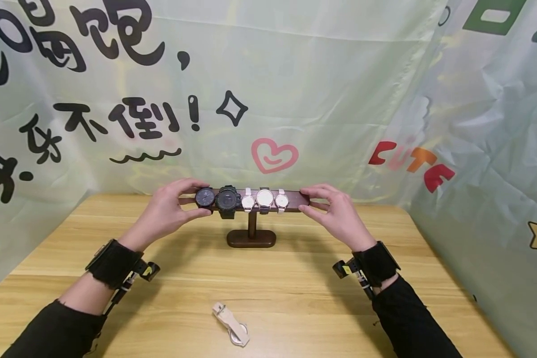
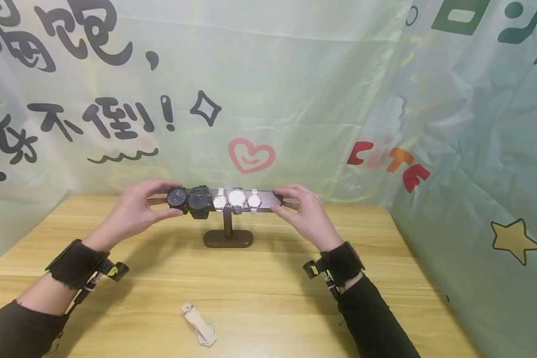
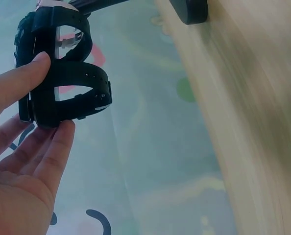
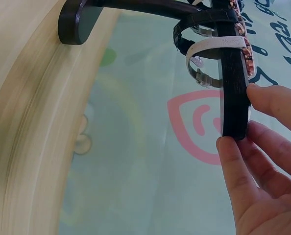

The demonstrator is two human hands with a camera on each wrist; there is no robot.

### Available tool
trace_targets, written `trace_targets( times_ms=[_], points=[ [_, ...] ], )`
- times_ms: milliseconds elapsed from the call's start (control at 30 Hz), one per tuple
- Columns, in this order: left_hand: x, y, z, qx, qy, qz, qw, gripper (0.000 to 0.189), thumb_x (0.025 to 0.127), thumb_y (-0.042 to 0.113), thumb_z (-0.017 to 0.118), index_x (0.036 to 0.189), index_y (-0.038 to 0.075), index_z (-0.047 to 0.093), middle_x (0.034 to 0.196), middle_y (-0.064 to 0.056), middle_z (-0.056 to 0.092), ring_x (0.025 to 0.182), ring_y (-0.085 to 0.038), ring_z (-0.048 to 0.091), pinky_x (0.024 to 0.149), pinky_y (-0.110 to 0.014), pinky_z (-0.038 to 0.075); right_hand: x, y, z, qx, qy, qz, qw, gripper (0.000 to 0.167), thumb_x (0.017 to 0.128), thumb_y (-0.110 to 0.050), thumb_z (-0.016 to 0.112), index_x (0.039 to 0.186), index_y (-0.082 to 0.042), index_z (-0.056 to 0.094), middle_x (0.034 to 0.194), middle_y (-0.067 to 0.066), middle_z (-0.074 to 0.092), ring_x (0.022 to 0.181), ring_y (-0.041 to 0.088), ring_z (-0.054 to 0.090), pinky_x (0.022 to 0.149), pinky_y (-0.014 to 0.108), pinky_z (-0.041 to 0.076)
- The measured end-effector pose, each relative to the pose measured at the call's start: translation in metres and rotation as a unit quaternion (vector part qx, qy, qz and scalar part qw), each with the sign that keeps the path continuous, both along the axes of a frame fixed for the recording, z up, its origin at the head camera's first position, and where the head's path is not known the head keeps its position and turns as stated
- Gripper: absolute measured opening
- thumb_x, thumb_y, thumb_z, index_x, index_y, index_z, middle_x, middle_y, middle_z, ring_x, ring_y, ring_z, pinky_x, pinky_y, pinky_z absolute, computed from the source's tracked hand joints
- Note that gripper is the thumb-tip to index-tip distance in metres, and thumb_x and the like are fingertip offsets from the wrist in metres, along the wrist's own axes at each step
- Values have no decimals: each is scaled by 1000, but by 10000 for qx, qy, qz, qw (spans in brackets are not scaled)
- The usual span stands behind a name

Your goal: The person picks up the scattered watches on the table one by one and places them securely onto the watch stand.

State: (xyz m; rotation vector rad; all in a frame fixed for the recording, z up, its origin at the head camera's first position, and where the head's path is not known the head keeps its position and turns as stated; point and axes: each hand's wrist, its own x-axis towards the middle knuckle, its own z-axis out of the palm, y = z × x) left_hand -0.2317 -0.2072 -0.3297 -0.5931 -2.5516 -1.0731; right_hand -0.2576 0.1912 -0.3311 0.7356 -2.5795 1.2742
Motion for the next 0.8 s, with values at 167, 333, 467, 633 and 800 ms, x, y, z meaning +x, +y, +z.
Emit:
trace_targets(
  times_ms=[167,333,467,633,800],
  points=[
    [-1,1,0,-41,23,-18,10000,60,84,7,92,138,7,67,138,-16,70,120,-40,74,96,-42,64,0,-1,0,-21,-22,4,10000,40,99,-14,79,137,-6,71,138,14,65,130,31,67,106,31,60],
    [-3,1,-1,-27,22,-61,10000,60,84,7,92,139,6,67,138,-17,69,118,-40,74,96,-43,65,1,-1,0,-15,19,-4,10000,40,99,-14,79,137,-6,71,138,14,65,130,31,67,106,32,61],
    [-3,0,-3,-23,40,-82,10000,61,84,7,92,139,6,67,138,-17,69,117,-39,75,93,-42,66,1,-1,0,-41,11,12,10000,40,99,-14,79,137,-6,71,138,14,65,130,32,67,105,32,61],
    [-3,0,-4,26,30,-124,9999,63,85,7,91,142,7,65,139,-17,69,118,-38,74,90,-42,67,0,-1,0,-56,-6,29,10000,40,99,-14,79,137,-6,71,138,14,65,130,31,67,105,30,61],
    [-3,-1,-4,1,54,-110,9999,67,85,10,92,145,9,63,140,-16,69,118,-38,74,90,-44,67,0,0,0,-67,-18,45,10000,40,99,-14,79,138,-6,71,138,14,65,130,31,67,105,30,61]
  ],
)
